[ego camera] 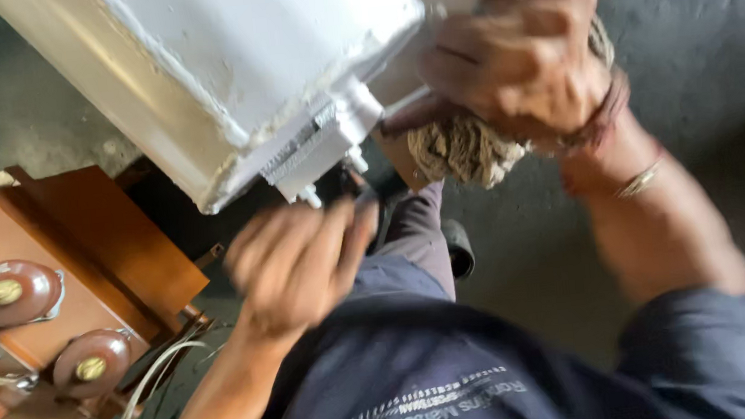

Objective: The person uses a rag to wipe the surface of a large white electrical component mounted on a copper base. They then use a small metal tool to scrape or clean the edges of the component. The person continues to wipe the component with the rag.

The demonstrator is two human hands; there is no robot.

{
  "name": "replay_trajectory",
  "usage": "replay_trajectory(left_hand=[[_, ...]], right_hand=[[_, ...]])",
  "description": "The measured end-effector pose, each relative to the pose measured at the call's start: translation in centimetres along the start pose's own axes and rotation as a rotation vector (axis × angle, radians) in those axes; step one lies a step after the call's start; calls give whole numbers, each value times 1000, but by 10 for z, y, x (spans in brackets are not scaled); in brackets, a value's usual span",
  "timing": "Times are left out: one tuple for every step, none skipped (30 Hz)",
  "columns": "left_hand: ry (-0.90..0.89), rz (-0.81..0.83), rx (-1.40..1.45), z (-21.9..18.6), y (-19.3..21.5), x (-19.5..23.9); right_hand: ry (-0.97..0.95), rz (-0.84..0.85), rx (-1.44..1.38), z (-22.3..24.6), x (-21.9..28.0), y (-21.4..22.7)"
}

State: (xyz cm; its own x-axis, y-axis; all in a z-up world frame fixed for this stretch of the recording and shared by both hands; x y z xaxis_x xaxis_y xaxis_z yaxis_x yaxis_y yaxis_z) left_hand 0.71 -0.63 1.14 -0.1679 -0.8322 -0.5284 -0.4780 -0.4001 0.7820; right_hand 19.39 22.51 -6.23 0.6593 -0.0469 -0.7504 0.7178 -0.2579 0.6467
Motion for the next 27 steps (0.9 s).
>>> replay_trajectory(left_hand=[[-83, -35, -41, -6, 16, 0], [-166, -69, -81, -12, 31, -1], [-316, 46, -491, -19, 35, -3], [-465, 163, -901, -20, 35, -4], [-603, 262, -1325, -19, 30, -6], [-291, 11, -857, -7, 25, -12], [-109, -84, -679, 5, 16, -14], [52, -209, -493, 20, 4, -14], [81, -218, -528, 25, -9, -11], [101, -217, -571, 32, -17, -8], [103, -253, -542, 32, -22, -6], [104, -288, -512, 34, -25, -7], [104, -302, -474, 32, -24, -9], [104, -316, -435, 31, -22, -14], [106, -321, -396, 29, -18, -18], [109, -334, -385, 25, -13, -21], [105, -352, -373, 22, -10, -26], [102, -370, -361, 21, -5, -31], [101, -381, -339, 19, -2, -34], [100, -393, -317, 18, -1, -35], [100, -404, -299, 18, 1, -35], [91, -418, -283, 19, 0, -34], [82, -430, -269, 20, 1, -33], [74, -442, -255, 21, 1, -32], [81, -437, -266, 21, 0, -32], [88, -431, -278, 20, 1, -31], [94, -424, -289, 21, 2, -32]], right_hand=[[-7, -114, 22, 4, 6, -10], [-120, -153, -34, 12, 11, -23], [-325, -187, -131, 28, 16, -33], [-567, -227, -279, 48, 21, -46], [-840, -282, -521, 65, 24, -61], [-1111, -377, -835, 82, 29, -75], [-1313, -496, -1132, 103, 36, -87], [-1393, -523, -1235, 117, 47, -91], [-1461, -517, -1264, 122, 63, -85], [-1447, -415, -999, 123, 73, -75], [-1408, -304, -735, 110, 85, -51], [-1350, -198, -473, 97, 90, -30], [-1166, -180, -413, 81, 91, -6], [-981, -157, -357, 59, 88, 24], [-911, -154, -308, 44, 81, 45], [-841, -152, -261, 32, 68, 63], [-700, -115, -215, 24, 49, 77], [-558, -79, -169, 19, 26, 87], [-487, -49, -156, 19, 3, 90], [-416, -20, -143, 17, -22, 91], [-344, 8, -135, 18, -45, 91], [-318, 61, -111, 21, -64, 91], [-294, 114, -89, 24, -81, 91], [-270, 167, -67, 28, -96, 90], [-244, 185, -58, 31, -109, 92], [-218, 202, -50, 31, -118, 94], [-193, 219, -41, 32, -127, 96]])
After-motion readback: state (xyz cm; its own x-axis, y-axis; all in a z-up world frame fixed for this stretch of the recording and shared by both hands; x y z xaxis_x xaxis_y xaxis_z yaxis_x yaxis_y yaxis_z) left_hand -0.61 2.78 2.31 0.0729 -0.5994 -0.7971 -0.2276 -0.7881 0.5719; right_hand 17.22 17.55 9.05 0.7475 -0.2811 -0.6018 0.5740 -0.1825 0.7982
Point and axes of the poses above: each hand's wrist, its own x-axis away from the middle knuckle, its own y-axis out of the back of the hand, z = x × y, the point moved 2 cm from there along -x, towards the middle knuckle, and after that the axes turned 7 degrees about -y, right-handed, at the moved point
